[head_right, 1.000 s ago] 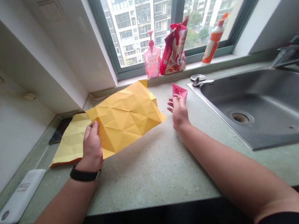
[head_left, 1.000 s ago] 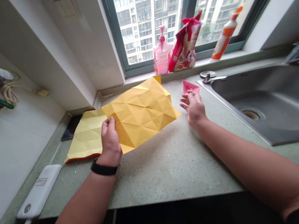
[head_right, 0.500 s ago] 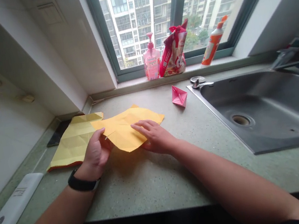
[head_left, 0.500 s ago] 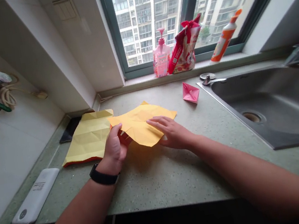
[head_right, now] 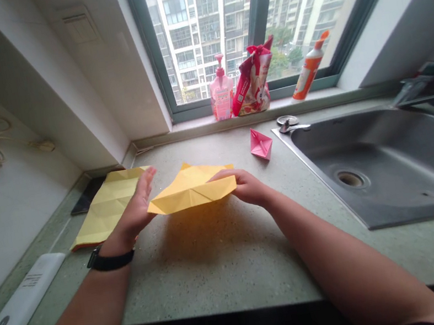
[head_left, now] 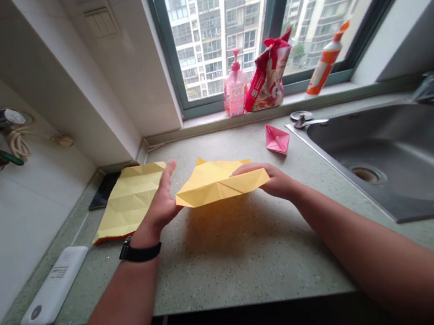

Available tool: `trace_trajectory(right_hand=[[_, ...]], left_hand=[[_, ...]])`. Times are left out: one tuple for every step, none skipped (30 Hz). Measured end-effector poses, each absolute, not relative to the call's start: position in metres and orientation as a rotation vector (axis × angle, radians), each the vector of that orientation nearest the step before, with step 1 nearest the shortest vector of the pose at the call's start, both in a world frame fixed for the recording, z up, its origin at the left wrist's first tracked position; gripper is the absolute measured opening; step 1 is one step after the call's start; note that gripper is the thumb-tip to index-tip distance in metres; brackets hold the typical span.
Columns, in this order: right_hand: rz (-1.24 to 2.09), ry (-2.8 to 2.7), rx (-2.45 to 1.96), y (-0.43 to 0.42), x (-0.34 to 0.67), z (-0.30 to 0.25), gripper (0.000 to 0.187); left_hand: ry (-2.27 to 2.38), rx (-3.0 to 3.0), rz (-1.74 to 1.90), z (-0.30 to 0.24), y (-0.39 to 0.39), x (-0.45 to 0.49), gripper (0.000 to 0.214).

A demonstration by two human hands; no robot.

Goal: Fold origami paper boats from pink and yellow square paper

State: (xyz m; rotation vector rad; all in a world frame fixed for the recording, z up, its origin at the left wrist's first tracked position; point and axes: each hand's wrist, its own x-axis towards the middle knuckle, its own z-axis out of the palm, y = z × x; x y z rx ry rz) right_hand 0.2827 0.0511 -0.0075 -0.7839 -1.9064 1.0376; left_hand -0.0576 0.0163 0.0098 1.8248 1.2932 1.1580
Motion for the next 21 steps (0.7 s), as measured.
trace_trajectory(right_hand=[[1.091,-1.907,-0.768,0.052,0.287,-0.004,0.05],[1.136,-1.922,-0.751,0.053,0.291,0.0,0.05],[1.173,-1.952,-0.734,0.054,0.295,0.004,0.05],[1.205,-1.994,-0.718,0.056,0.3,0.007,0.049],[1.231,-2.045,-0.707,0.057,0.304,0.01,0.048],[1.25,-2.1,-0.706,0.058,0.308,0.012,0.046],[1.257,-2.155,-0.718,0.059,0.312,0.012,0.044],[1.256,-2.209,-0.744,0.06,0.315,0.012,0.041],[1.245,-2.26,-0.783,0.06,0.318,0.011,0.038],[1.227,-2.306,-0.833,0.06,0.32,0.01,0.035],[1.206,-2.345,-0.885,0.06,0.322,0.008,0.033],[1.185,-2.375,-0.935,0.06,0.323,0.006,0.032],[1.163,-2.396,-0.978,0.059,0.325,0.004,0.032],[1.141,-2.412,-1.01,0.059,0.326,0.002,0.033],[1.117,-2.426,-1.031,0.06,0.327,0.001,0.032],[1.093,-2.439,-1.042,0.06,0.328,0.0,0.031],[1.071,-2.452,-1.05,0.06,0.329,-0.001,0.029],[1.056,-2.46,-1.062,0.061,0.33,-0.001,0.027],[1.051,-2.46,-1.077,0.061,0.331,-0.001,0.027],[1.05,-2.449,-1.092,0.061,0.332,-0.001,0.028],[1.054,-2.428,-1.104,0.062,0.332,-0.002,0.03]], left_hand=[[1.281,1.927,1.043,0.01,0.015,-0.058,0.093],[1.253,2.021,0.958,0.011,0.014,-0.058,0.088],[1.209,2.104,0.903,0.011,0.013,-0.057,0.078],[1.152,2.174,0.869,0.011,0.012,-0.055,0.065],[1.092,2.228,0.843,0.01,0.012,-0.054,0.051],[1.038,2.266,0.814,0.009,0.012,-0.053,0.039],[0.995,2.289,0.782,0.008,0.012,-0.052,0.029],[0.967,2.3,0.749,0.006,0.013,-0.051,0.023],[0.954,2.301,0.722,0.004,0.013,-0.051,0.021],[0.95,2.299,0.697,0.003,0.014,-0.052,0.019],[0.952,2.298,0.676,0.002,0.014,-0.052,0.018],[0.958,2.301,0.657,0.001,0.015,-0.053,0.018],[0.97,2.307,0.642,0.0,0.015,-0.054,0.018],[0.99,2.315,0.631,0.0,0.016,-0.054,0.018],[1.014,2.32,0.622,0.001,0.016,-0.055,0.018],[1.041,2.32,0.614,0.002,0.015,-0.055,0.019],[1.071,2.311,0.612,0.003,0.015,-0.055,0.019],[1.098,2.294,0.612,0.004,0.014,-0.055,0.019],[1.118,2.267,0.613,0.006,0.013,-0.055,0.019],[1.128,2.23,0.619,0.007,0.012,-0.054,0.019],[1.135,2.181,0.633,0.009,0.012,-0.054,0.018]])
